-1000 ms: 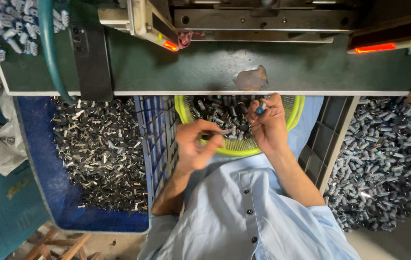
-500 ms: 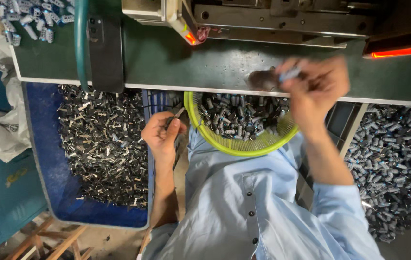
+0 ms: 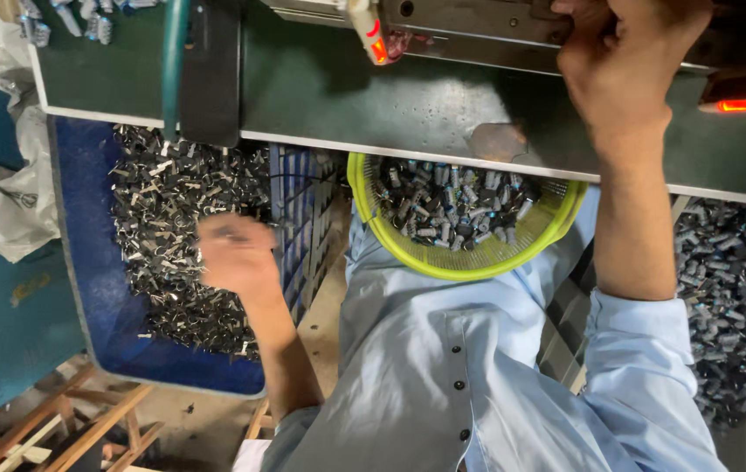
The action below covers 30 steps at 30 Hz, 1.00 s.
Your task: The person picks small cylindrical components from a green basket and inserts them into a machine slot one at a time. The person repeatedly reaches into the basket, selects a component, and places it into the machine, continuing this cycle throughout the clip.
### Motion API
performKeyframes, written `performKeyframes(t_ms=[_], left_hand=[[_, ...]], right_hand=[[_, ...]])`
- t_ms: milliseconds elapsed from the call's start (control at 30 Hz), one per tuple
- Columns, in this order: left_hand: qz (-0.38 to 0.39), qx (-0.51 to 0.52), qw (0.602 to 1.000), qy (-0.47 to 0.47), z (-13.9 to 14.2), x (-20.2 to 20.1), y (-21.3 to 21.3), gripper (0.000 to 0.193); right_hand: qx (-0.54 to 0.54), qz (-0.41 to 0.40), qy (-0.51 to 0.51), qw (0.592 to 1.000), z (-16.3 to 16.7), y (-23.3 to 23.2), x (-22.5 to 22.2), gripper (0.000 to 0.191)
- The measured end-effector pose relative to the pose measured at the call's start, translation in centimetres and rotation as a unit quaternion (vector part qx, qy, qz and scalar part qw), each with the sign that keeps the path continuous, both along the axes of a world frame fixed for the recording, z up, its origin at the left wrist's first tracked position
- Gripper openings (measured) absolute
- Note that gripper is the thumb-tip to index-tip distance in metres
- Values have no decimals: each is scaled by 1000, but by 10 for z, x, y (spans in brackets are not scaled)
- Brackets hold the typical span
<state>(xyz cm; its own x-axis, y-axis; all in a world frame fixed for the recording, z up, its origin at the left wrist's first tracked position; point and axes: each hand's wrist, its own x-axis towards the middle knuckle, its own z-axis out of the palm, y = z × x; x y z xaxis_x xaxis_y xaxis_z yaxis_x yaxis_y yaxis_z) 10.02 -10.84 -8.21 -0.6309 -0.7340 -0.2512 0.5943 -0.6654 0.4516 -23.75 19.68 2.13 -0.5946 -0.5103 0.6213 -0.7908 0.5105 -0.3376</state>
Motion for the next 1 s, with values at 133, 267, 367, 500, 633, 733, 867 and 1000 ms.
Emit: performKeyframes(t_ms=[133, 267, 367, 500, 633, 733, 867, 1000], left_hand=[[70, 282, 945, 151, -33, -7, -16, 54], [-51, 74, 993, 79, -44, -16, 28, 33], [-68, -397, 885, -231, -36, -37, 74, 24], [-241, -768, 481, -348, -8, -68, 100, 19], [-299, -827, 278, -386, -9, -117, 109, 21], [-309, -837, 256, -371, -10, -132, 114, 14], [-261, -769, 506, -290, 6, -123, 117, 12], [-256, -700, 633, -207, 26, -109, 128, 11]], right_hand=[[-6, 8, 23, 1000, 15, 18, 35, 26], [-291, 75, -65, 951, -31, 0, 91, 22], [-16, 110, -181, 977, -70, -12, 143, 28], [-36, 43, -340, 939, -105, -17, 182, 19], [-9, 15, -297, 955, -104, -1, 177, 21], [-2, 16, -287, 958, -94, 5, 163, 21], [-98, 52, -312, 943, -83, 4, 162, 30], [-203, 13, -368, 907, -84, 2, 179, 26]])
